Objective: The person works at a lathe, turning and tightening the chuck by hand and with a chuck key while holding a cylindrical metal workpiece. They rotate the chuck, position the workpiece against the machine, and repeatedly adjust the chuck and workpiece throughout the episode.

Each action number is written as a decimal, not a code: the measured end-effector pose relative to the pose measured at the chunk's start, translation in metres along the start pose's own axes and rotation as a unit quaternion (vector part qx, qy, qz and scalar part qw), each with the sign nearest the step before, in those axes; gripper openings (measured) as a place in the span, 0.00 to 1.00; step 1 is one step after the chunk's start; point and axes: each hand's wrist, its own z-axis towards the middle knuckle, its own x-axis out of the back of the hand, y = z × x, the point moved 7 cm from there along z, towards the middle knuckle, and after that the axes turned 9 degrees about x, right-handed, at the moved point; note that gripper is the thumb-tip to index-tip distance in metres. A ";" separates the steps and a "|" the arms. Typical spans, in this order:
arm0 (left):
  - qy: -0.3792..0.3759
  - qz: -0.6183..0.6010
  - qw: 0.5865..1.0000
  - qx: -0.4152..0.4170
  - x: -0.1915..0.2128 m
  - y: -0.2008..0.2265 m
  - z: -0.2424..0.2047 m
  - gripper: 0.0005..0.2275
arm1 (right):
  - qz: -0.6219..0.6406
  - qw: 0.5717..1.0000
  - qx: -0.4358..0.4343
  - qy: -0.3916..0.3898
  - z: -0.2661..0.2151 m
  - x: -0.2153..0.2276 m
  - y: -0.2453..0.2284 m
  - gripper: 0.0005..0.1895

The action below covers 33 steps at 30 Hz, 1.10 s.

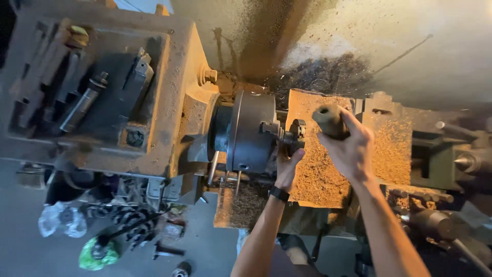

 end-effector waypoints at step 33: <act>0.437 0.764 0.472 -0.055 0.240 0.222 -0.185 0.25 | 0.580 0.767 -0.275 0.006 -0.261 -0.063 0.070 0.16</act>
